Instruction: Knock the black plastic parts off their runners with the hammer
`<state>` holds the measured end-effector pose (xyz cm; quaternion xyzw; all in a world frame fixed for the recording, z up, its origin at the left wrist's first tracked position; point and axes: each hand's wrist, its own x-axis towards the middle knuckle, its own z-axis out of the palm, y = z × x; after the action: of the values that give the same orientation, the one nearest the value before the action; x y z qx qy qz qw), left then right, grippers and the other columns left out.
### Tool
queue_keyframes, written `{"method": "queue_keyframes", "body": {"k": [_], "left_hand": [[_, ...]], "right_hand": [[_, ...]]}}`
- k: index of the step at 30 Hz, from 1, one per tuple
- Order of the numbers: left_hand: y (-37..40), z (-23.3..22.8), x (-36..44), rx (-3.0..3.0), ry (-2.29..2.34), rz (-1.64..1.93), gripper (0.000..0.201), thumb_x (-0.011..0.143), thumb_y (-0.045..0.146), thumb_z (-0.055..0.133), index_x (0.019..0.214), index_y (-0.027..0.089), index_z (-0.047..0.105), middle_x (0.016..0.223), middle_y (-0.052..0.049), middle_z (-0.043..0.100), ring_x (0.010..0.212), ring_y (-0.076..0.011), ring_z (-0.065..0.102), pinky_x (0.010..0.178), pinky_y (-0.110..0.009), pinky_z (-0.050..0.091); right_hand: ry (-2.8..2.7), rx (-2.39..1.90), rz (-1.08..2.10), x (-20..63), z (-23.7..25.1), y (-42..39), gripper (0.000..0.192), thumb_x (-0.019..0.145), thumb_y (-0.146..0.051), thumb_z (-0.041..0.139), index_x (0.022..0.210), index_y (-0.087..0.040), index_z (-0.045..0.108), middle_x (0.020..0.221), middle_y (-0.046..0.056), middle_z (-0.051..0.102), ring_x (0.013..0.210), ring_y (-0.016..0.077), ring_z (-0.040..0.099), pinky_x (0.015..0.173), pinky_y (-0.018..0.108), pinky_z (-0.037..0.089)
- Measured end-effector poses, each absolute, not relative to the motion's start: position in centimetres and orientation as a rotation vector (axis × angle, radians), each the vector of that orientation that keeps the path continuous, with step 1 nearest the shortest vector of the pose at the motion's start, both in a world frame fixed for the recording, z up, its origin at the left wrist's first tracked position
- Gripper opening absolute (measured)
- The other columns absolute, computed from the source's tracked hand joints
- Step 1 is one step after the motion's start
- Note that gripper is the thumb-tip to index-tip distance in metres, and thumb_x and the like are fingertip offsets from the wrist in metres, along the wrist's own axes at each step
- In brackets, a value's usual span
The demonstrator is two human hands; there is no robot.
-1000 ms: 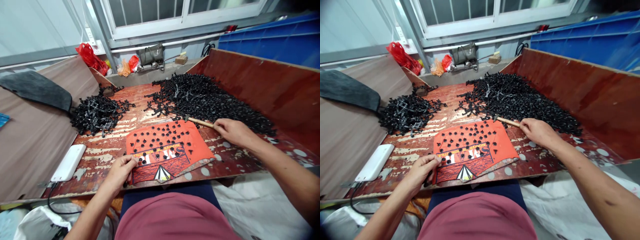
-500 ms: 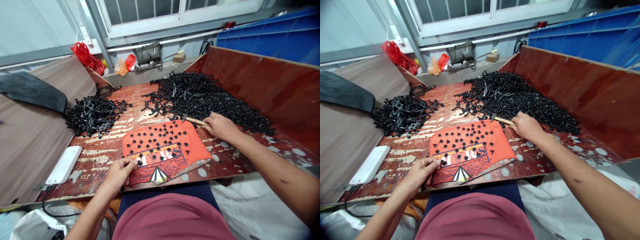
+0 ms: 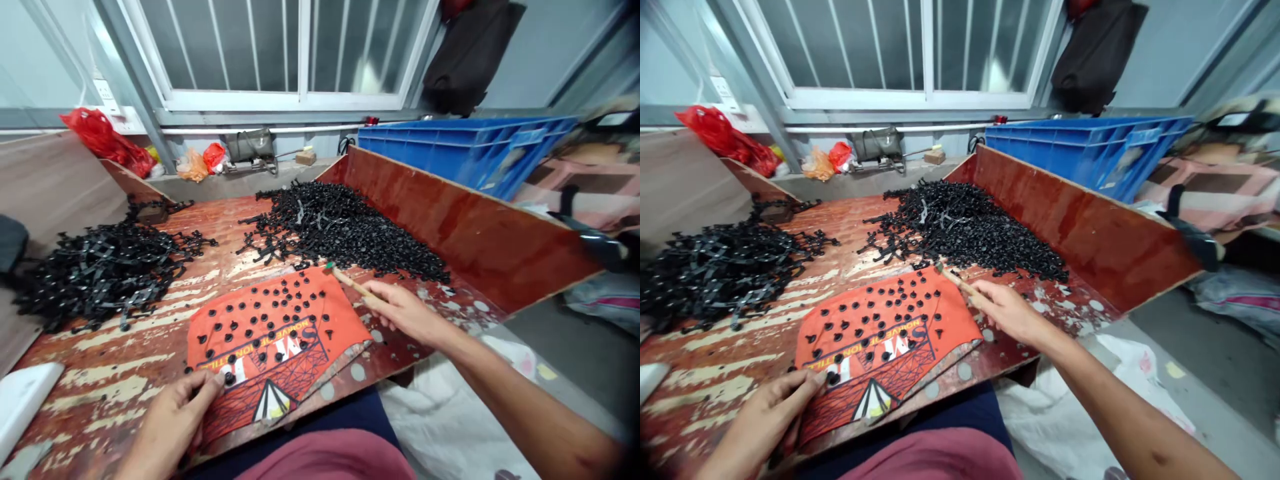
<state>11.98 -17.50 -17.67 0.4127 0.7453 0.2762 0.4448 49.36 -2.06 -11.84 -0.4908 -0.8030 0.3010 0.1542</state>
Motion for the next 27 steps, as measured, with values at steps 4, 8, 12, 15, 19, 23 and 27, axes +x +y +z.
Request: {"method": "queue_keyframes", "body": {"k": [4, 8, 12, 15, 19, 23, 27], "left_hand": [[-17.5, -16.8, 12.6, 1.051, 1.866, 0.77, 0.04, 0.078, 0.056, 0.052, 0.065, 0.019, 0.055, 0.037, 0.006, 0.042, 0.029, -0.0092, 0.038, 0.036, -0.018, 0.025], [-17.4, -16.4, 12.9, 1.035, 1.843, 0.855, 0.033, 0.078, 0.051, 0.056, 0.066, 0.02, 0.05, 0.04, 0.009, 0.039, 0.028, -0.0078, 0.038, 0.034, -0.017, 0.024], [-17.5, -16.6, 13.0, 1.031, 1.786, 0.953, 0.031, 0.078, 0.049, 0.058, 0.072, 0.021, 0.046, 0.043, 0.011, 0.039, 0.027, -0.0064, 0.037, 0.032, -0.015, 0.022], [-17.5, -16.8, 13.0, 1.029, 1.765, 0.975, 0.031, 0.079, 0.048, 0.06, 0.074, 0.022, 0.045, 0.042, 0.012, 0.038, 0.026, -0.0063, 0.037, 0.031, -0.014, 0.021], [-17.5, -16.7, 12.9, 0.968, 1.733, 1.005, 0.034, 0.077, 0.049, 0.063, 0.073, 0.022, 0.043, 0.041, 0.013, 0.038, 0.025, -0.0061, 0.035, 0.029, -0.014, 0.02], [-17.8, -16.6, 12.9, 0.93, 1.682, 1.042, 0.036, 0.078, 0.05, 0.064, 0.073, 0.022, 0.042, 0.039, 0.014, 0.037, 0.025, -0.0057, 0.033, 0.029, -0.013, 0.019], [-17.9, -16.6, 13.0, 0.915, 1.644, 1.064, 0.037, 0.077, 0.051, 0.064, 0.073, 0.022, 0.042, 0.035, 0.013, 0.037, 0.025, -0.0057, 0.033, 0.03, -0.013, 0.018]], "right_hand": [[-2.118, -1.25, 1.39, 46.6, -11.9, -6.9, 0.039, 0.102, -0.052, 0.038, 0.088, -0.02, 0.057, 0.066, -0.004, 0.051, 0.051, 0.0104, 0.047, 0.045, 0.02, 0.036], [-2.325, -1.09, 1.441, 43.3, -11.6, -9.5, 0.034, 0.104, -0.044, 0.039, 0.114, -0.025, 0.064, 0.08, 0.0, 0.065, 0.069, 0.0146, 0.062, 0.062, 0.021, 0.048], [-2.48, -0.847, 1.305, 40.4, -10.9, -10.5, 0.048, 0.104, -0.027, 0.038, 0.149, -0.046, 0.037, 0.145, -0.004, 0.053, 0.126, 0.0197, 0.055, 0.104, 0.033, 0.042], [-2.517, -0.795, 1.194, 39.1, -10.3, -11.0, 0.055, 0.104, -0.022, 0.037, 0.151, -0.048, 0.028, 0.151, -0.008, 0.043, 0.132, 0.0179, 0.049, 0.11, 0.035, 0.039], [-2.488, -0.762, 1.071, 38.3, -10.0, -11.6, 0.054, 0.104, -0.021, 0.036, 0.155, -0.039, 0.026, 0.147, -0.003, 0.05, 0.126, 0.0188, 0.055, 0.107, 0.037, 0.044], [-2.445, -0.71, 0.981, 37.6, -11.1, -12.0, 0.056, 0.104, -0.021, 0.036, 0.155, -0.039, 0.024, 0.146, -0.002, 0.051, 0.126, 0.0213, 0.056, 0.106, 0.039, 0.047], [-2.553, -0.813, 0.848, 37.2, -12.9, -12.1, 0.066, 0.098, -0.018, 0.043, 0.153, -0.047, 0.023, 0.125, -0.003, 0.068, 0.109, 0.0255, 0.067, 0.091, 0.041, 0.058]]}}
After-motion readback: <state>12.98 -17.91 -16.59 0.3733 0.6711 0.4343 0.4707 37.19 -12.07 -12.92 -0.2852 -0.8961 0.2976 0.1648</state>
